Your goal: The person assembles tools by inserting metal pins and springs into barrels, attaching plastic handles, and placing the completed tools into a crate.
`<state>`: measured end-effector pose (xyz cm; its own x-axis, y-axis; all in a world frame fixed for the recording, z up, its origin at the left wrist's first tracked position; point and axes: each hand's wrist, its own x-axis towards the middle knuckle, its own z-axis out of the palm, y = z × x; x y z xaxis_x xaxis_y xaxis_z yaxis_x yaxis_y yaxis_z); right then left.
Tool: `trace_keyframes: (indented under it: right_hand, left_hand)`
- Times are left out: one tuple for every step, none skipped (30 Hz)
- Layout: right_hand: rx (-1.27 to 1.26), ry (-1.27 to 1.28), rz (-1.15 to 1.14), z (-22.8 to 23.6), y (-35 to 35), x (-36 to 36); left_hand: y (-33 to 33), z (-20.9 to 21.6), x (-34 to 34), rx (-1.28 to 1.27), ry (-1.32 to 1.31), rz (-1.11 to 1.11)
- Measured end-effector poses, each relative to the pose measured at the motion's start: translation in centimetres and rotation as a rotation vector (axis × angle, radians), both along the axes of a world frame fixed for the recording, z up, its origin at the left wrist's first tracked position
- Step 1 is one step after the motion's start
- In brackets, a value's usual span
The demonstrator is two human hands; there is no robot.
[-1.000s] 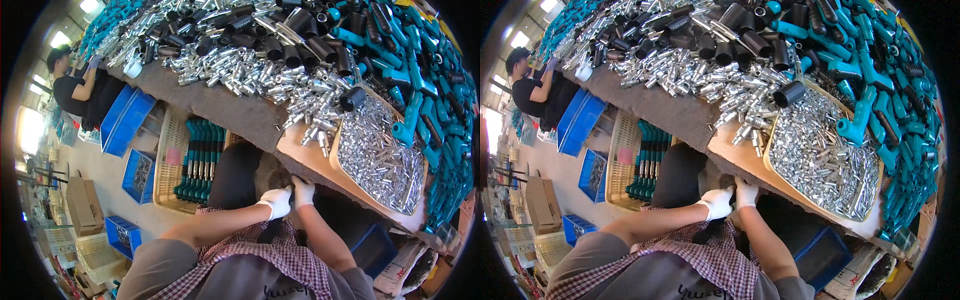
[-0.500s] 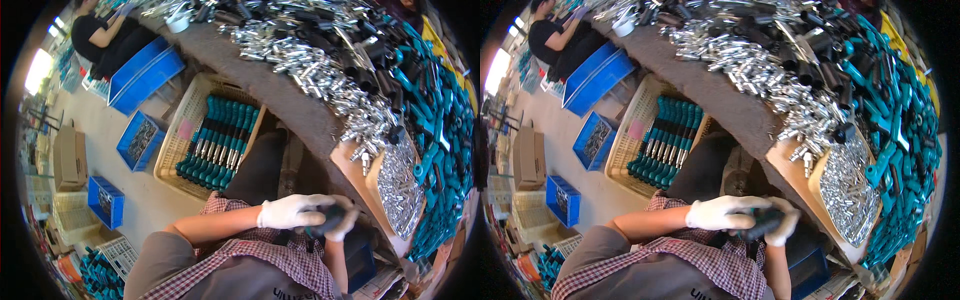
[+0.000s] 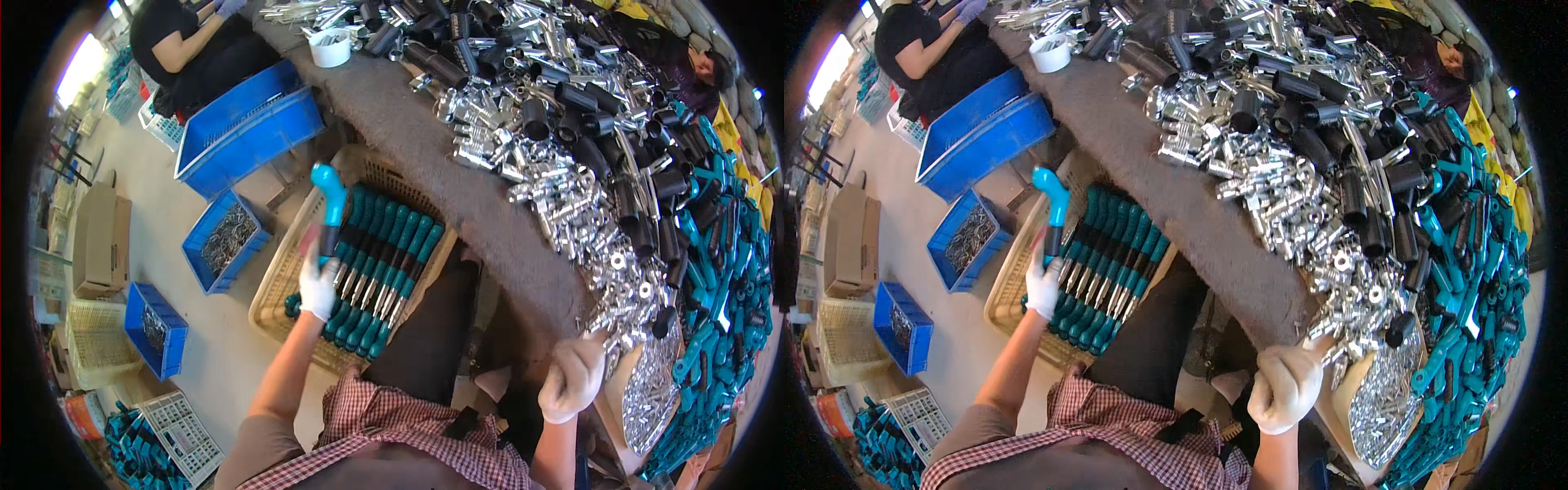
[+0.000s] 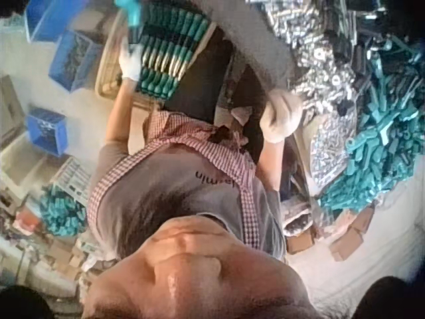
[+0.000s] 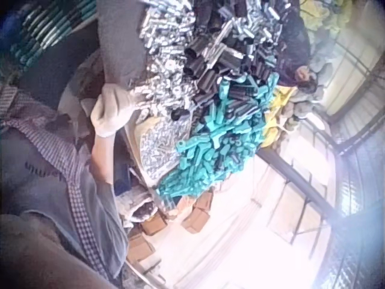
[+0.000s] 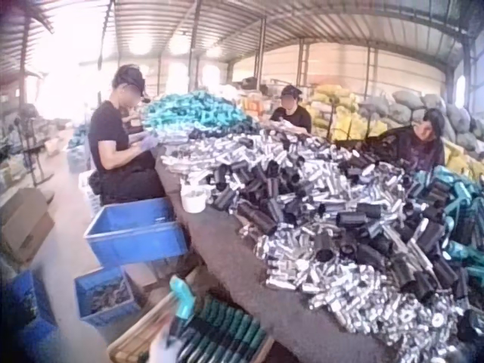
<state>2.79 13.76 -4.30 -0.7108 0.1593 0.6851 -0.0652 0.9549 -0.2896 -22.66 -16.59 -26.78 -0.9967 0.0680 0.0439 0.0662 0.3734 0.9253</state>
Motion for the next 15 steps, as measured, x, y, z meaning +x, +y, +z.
trace_keyframes:
  right_hand:
    - [0.050, -0.082, 0.027, -0.6, 0.5, 0.1]
    - [0.008, -0.090, 0.066, -0.9, 0.1, -0.4]
    - [-0.011, -0.112, 0.078, -1.0, 0.1, -0.7]
    - [-0.032, -0.133, 0.040, -1.2, 0.2, -0.9]
    - [0.011, -0.121, -0.004, -0.3, 0.2, 0.0]
    - [0.005, -0.161, -0.018, -0.4, 0.3, -0.2]
    - [0.000, -0.202, -0.033, -0.5, 0.3, -0.3]
    - [0.008, -0.213, -0.075, -0.8, 0.2, -0.3]
    - [0.015, -0.250, -0.087, -0.7, 0.2, -0.5]
    - [0.015, -0.258, -0.045, -0.4, 0.0, -1.0]
    - [0.016, -0.265, -0.004, -0.2, -0.2, -1.6]
    - [0.031, -0.283, -0.031, -0.6, -0.3, -1.7]
    - [0.041, -0.264, -0.048, -0.5, -0.6, -1.7]
    - [0.051, -0.242, -0.066, -0.4, -0.8, -1.7]
    - [0.040, -0.236, -0.069, -0.2, -0.9, -1.7]
  left_hand:
    - [-0.4, -2.4, -1.6, 0.012, -0.192, 0.021]
    - [-4.9, -7.8, -3.3, -0.226, -0.176, 0.073]
    - [-6.4, -10.9, -4.6, -0.349, -0.294, 0.042]
    - [-6.3, -12.8, -5.3, -0.534, -0.273, -0.005]
    - [-3.8, -14.4, -6.8, -0.681, -0.214, -0.074]
    - [-2.8, -15.2, -8.5, -0.600, -0.328, -0.060]
    - [-1.5, -16.2, -9.9, -0.520, -0.442, -0.046]
    - [-0.8, -17.0, -9.9, -0.740, -0.330, -0.091]
    - [0.0, -18.3, -10.7, -0.739, -0.332, -0.106]
    - [-0.2, -19.7, -11.4, -0.830, -0.220, -0.078]
    - [-0.5, -21.0, -11.9, -0.917, -0.104, -0.052]
    - [2.1, -21.8, -13.0, -0.988, -0.314, -0.136]
    - [2.6, -22.7, -13.6, -0.990, -0.317, -0.147]
    - [3.4, -23.6, -14.1, -1.087, -0.356, -0.099]
    - [3.3, -24.4, -14.7, -1.191, -0.387, -0.039]
